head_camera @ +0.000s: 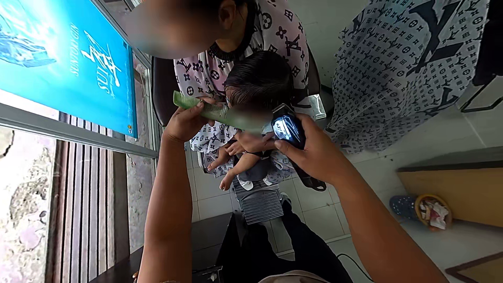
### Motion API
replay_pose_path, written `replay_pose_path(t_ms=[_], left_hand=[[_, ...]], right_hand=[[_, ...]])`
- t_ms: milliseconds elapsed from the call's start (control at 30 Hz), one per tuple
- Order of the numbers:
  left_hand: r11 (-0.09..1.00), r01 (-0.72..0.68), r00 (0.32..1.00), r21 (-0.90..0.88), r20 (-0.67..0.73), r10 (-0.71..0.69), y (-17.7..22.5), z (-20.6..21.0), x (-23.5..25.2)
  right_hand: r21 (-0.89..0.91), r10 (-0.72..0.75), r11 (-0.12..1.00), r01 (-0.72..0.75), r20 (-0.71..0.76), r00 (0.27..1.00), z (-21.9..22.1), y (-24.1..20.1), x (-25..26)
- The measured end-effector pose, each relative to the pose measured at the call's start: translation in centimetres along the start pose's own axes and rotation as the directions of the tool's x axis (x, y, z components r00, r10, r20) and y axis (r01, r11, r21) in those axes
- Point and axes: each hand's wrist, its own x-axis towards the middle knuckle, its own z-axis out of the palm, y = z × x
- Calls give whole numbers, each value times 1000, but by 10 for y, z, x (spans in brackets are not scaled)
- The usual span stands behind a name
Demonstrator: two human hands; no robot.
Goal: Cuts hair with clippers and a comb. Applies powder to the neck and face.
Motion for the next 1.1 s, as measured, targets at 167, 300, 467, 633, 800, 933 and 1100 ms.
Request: replay_pose_path(t_ms=[167, 300, 467, 633, 800, 933, 1100], left_hand=[[996, -76, 997, -35, -12, 76, 1, 3, 23], [987, -157, 984, -26, 85, 159, 17, 12, 26], [988, -155, 981, -8, 113, 155, 15, 7, 16], [1000, 13, 999, -10, -32, -13, 0, -18, 6], [991, -114, 993, -64, 23, 116, 11, -7, 27], [987, -148, 986, -69, 65, 152, 23, -4, 29], [990, -90, 996, 107, 35, 87, 24, 9, 10]], right_hand=[[124, 109, 987, -106, -14, 994, 1, 6, 1], [61, 83, 995, -83, 4, 997, 12, -9, 6], [-70, -75, 995, 74, -18, 997, 35, -33, 13], [79, 66, 995, -64, -26, 997, 25, -5, 1], [146, 103, 985, -97, -34, 994, 28, -13, 7], [66, -9, 998, 12, -52, 999, 44, -37, 20], [-28, -88, 996, 88, -5, 996, 25, -19, 19]])
